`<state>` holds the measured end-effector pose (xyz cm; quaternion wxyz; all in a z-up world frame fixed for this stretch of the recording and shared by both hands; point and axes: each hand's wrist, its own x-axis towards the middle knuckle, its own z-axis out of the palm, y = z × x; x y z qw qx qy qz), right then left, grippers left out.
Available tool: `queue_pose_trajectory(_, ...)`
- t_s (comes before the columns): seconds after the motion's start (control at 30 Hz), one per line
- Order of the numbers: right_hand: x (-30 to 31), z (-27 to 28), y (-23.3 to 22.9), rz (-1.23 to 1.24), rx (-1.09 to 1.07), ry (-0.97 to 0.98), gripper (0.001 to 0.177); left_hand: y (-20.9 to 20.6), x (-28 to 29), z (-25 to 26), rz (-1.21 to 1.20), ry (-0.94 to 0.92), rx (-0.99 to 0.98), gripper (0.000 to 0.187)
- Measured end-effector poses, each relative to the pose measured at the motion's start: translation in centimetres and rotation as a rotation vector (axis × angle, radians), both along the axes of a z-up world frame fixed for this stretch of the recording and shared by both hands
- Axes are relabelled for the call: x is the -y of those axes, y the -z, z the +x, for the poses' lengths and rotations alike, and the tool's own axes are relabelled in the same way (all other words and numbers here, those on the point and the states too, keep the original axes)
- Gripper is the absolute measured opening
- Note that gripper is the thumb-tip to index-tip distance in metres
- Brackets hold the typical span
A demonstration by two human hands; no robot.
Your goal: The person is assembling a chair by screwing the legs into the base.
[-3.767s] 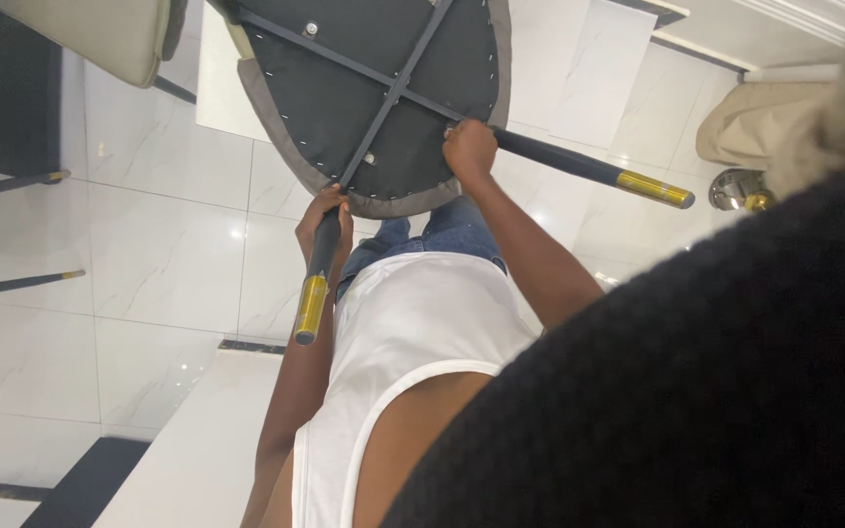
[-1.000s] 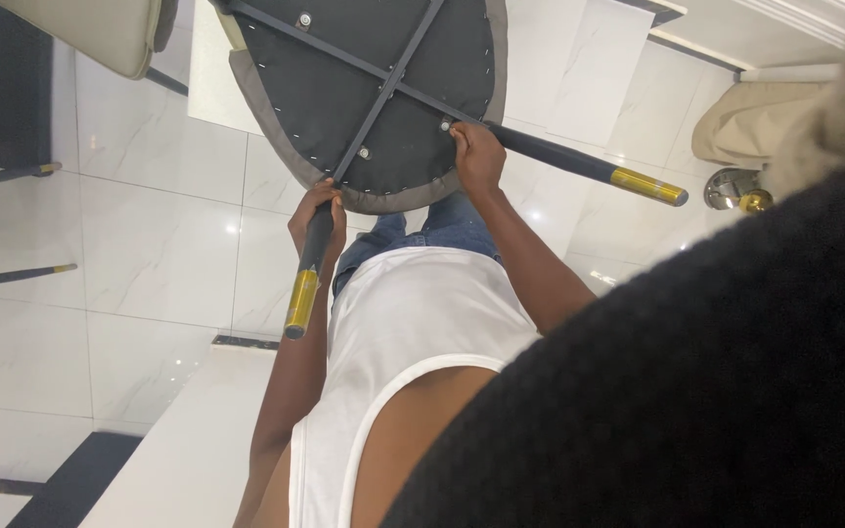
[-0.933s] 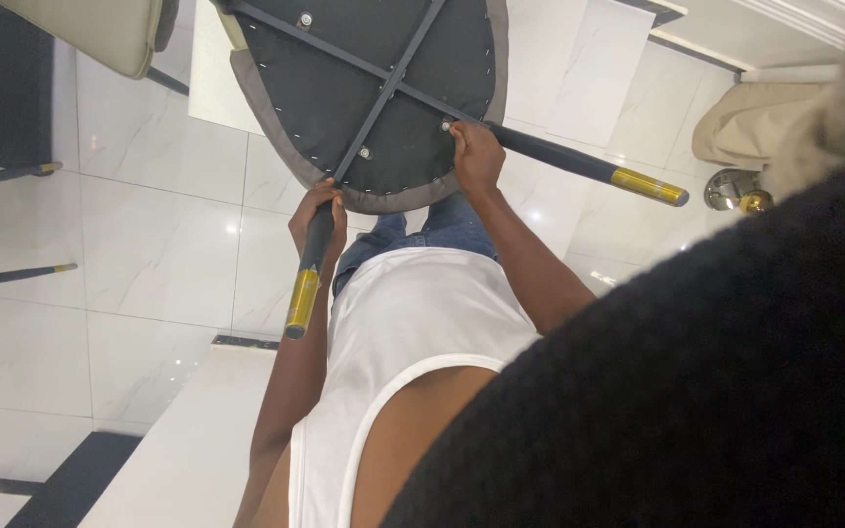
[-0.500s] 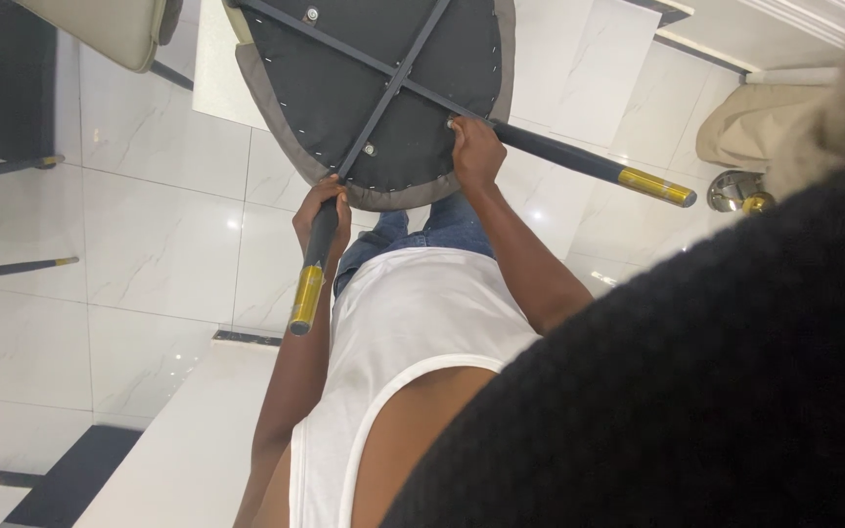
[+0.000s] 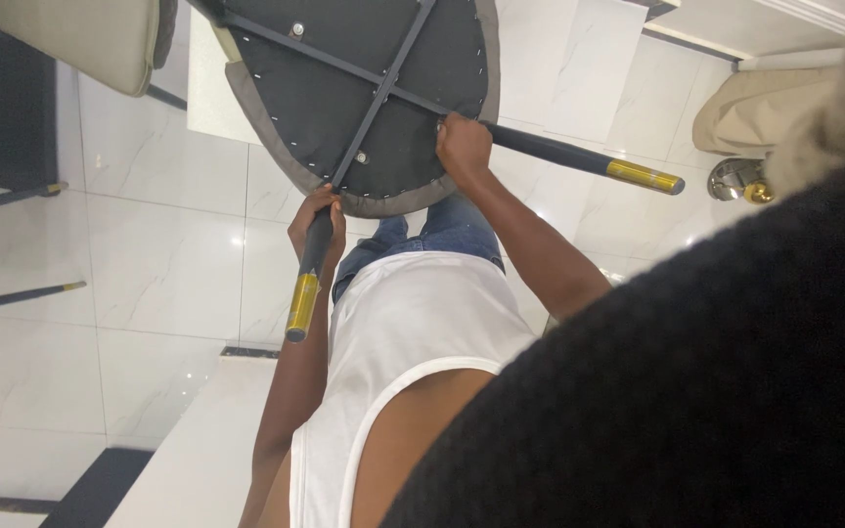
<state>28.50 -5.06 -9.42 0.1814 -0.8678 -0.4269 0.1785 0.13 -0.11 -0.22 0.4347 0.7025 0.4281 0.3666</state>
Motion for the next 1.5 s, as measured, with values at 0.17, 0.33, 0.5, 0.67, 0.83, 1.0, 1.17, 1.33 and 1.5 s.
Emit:
queue_pose_trajectory(0.17,-0.7,-0.5,-0.7,-0.044,-0.021,0.048,0.019,0.4,-0.1,-0.2,0.014,0.004,-0.020,0.004)
queue_pose_trajectory(0.33,-0.6,0.0,-0.9,-0.083,-0.029,-0.011,0.017,0.0,0.0,0.1,0.019,-0.003,-0.014,0.004)
queue_pose_trajectory(0.5,-1.4,-0.6,0.4,-0.139,-0.067,0.134,0.013,2.2,0.3,-0.9,-0.020,-0.011,-0.029,0.008)
queue_pose_trajectory(0.67,-1.9,-2.1,0.0,-0.128,-0.199,0.570,0.014,0.9,0.9,0.3,0.078,0.050,0.005,0.007)
queue_pose_trajectory(0.83,-3.4,-3.6,6.2,0.264,-1.135,1.302,0.033,-3.2,1.4,1.6,-0.075,0.076,-0.072,0.008)
queue_pose_trajectory(1.0,-1.5,-3.4,8.1,0.393,-1.412,1.216,0.021,-2.0,1.3,1.5,-0.008,0.099,-0.098,0.006)
queue_pose_trajectory(1.17,-0.5,-3.9,14.9,0.292,-1.654,0.987,0.030,-2.5,1.5,1.9,0.041,0.113,-0.065,0.004)
queue_pose_trajectory(1.33,-2.9,-3.7,8.0,0.320,-1.605,1.205,0.023,-1.6,1.7,1.8,-0.017,0.060,-0.048,0.006)
queue_pose_trajectory(1.5,-5.6,-3.6,6.9,0.650,-1.740,1.477,0.023,-2.2,1.8,2.2,0.017,0.044,-0.048,0.005)
